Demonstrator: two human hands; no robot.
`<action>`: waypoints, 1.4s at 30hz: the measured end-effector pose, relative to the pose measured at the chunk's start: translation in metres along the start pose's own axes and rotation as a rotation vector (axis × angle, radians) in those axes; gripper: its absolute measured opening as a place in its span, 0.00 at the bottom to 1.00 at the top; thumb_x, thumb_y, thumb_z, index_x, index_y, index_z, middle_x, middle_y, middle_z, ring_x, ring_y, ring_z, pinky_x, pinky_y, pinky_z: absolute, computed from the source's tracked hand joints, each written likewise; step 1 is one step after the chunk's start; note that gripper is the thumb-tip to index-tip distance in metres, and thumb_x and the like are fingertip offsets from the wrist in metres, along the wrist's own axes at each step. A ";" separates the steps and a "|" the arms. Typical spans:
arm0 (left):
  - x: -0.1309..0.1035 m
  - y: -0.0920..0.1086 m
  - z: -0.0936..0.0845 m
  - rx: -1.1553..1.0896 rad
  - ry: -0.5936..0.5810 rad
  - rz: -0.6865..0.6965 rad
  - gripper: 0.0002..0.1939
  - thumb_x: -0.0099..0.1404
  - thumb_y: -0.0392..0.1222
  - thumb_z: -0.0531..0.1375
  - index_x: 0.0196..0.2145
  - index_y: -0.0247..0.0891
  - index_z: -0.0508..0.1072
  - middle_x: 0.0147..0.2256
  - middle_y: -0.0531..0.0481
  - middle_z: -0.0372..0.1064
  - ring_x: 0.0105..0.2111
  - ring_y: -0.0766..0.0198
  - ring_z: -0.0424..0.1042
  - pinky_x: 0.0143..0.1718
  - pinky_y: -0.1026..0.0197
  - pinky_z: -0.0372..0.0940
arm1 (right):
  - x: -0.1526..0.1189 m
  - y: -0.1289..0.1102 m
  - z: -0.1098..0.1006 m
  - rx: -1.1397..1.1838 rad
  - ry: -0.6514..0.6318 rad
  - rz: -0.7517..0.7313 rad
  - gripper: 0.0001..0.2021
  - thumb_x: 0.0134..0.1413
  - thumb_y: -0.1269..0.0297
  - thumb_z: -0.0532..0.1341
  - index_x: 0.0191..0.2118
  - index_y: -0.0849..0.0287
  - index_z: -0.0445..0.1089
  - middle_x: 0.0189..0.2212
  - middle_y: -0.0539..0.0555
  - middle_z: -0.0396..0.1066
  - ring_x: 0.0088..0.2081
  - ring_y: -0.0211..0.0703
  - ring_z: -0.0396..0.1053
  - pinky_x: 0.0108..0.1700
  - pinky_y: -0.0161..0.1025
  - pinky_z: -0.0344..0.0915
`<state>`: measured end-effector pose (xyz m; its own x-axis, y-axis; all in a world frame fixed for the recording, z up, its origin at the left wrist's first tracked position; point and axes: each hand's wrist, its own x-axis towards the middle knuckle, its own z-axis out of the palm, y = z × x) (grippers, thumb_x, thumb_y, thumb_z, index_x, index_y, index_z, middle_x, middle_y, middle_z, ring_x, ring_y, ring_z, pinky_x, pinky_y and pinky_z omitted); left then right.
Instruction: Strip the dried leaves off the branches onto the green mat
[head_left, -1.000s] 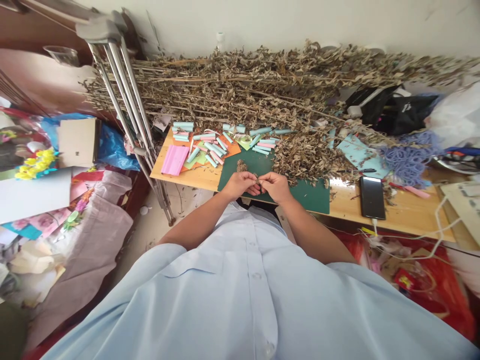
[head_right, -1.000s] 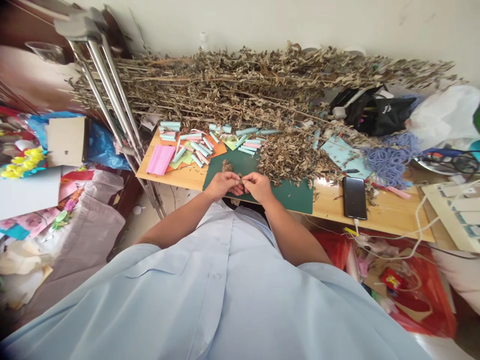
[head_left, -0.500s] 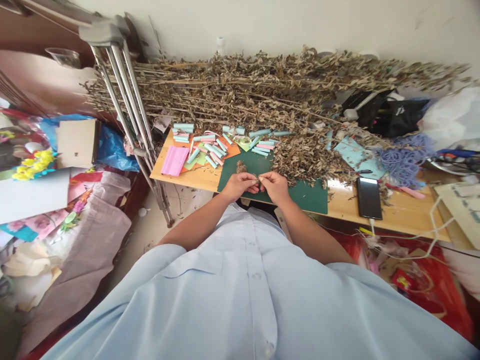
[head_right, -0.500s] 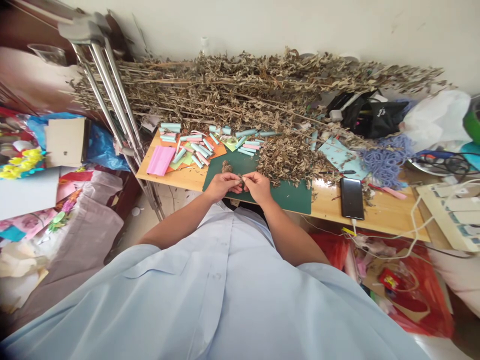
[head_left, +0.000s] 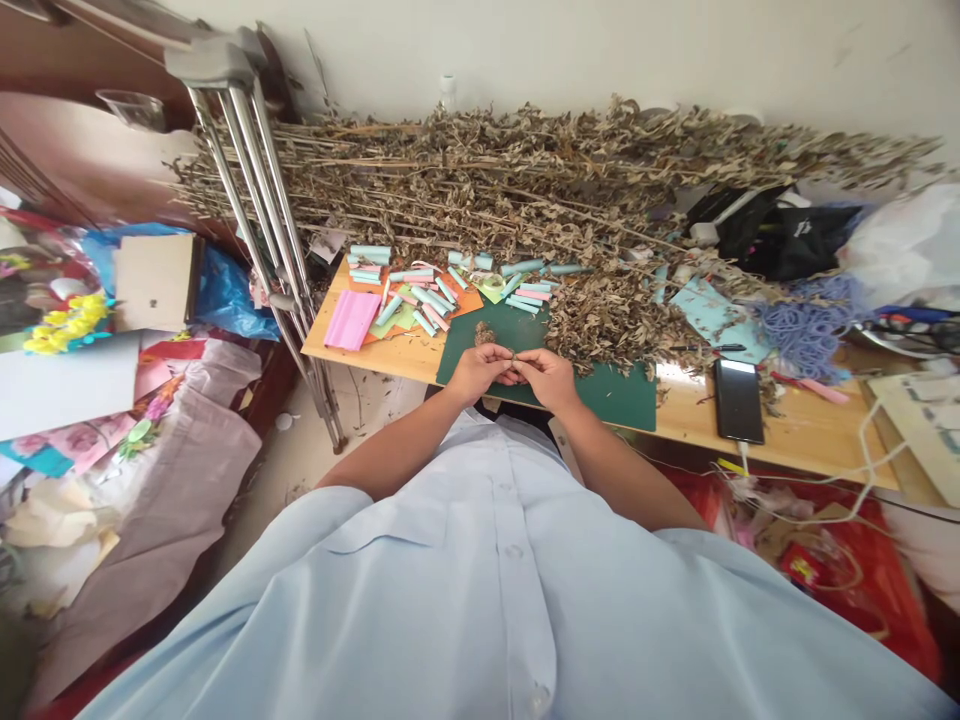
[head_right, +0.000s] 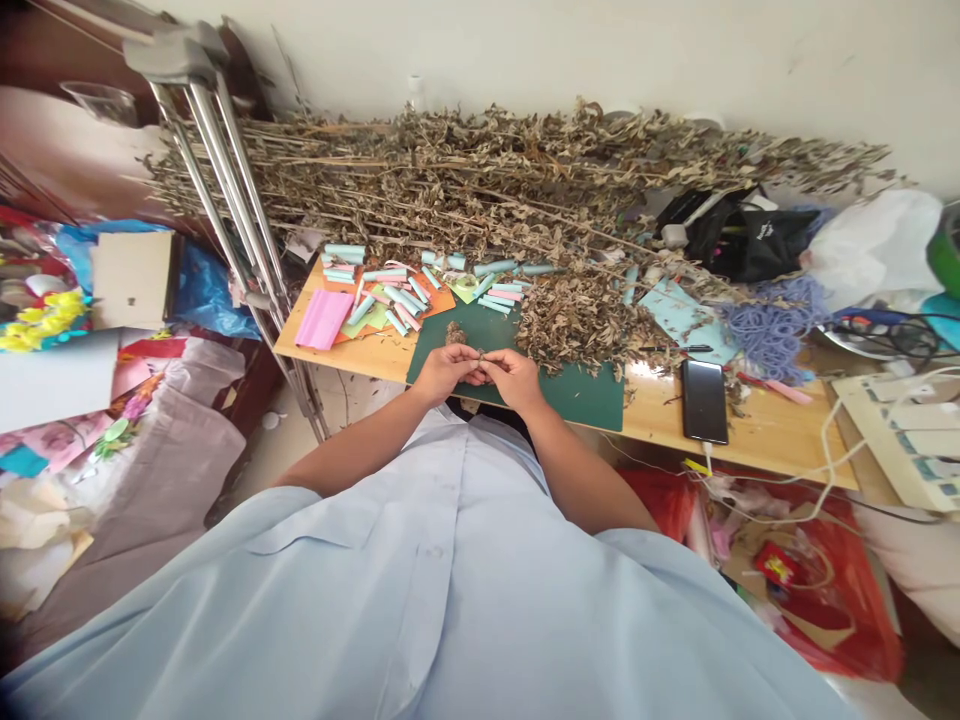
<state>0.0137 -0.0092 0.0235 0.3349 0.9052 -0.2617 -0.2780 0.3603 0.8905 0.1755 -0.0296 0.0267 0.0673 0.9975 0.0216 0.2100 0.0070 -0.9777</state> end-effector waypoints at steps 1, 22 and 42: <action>0.000 0.000 0.000 0.007 -0.002 0.001 0.16 0.57 0.43 0.69 0.38 0.31 0.72 0.26 0.49 0.74 0.25 0.64 0.76 0.32 0.59 0.73 | 0.001 0.000 0.000 0.006 0.003 0.008 0.16 0.48 0.50 0.68 0.35 0.58 0.78 0.27 0.53 0.78 0.25 0.43 0.73 0.31 0.42 0.74; -0.009 0.002 0.002 -0.117 0.185 0.116 0.15 0.59 0.46 0.66 0.41 0.36 0.71 0.27 0.53 0.71 0.19 0.73 0.64 0.21 0.68 0.55 | 0.033 -0.002 -0.006 -0.411 -0.030 -0.241 0.09 0.58 0.62 0.61 0.40 0.55 0.78 0.35 0.54 0.78 0.34 0.45 0.73 0.43 0.43 0.70; -0.011 0.006 0.003 -0.123 0.175 0.118 0.15 0.59 0.47 0.65 0.40 0.36 0.71 0.28 0.52 0.71 0.20 0.72 0.65 0.21 0.68 0.55 | 0.033 0.011 -0.007 -0.574 -0.177 -0.378 0.15 0.66 0.63 0.55 0.49 0.55 0.78 0.43 0.57 0.77 0.45 0.47 0.74 0.51 0.44 0.70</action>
<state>0.0113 -0.0182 0.0330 0.1357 0.9640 -0.2286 -0.4171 0.2649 0.8694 0.1868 0.0026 0.0178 -0.2608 0.9309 0.2556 0.6715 0.3652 -0.6447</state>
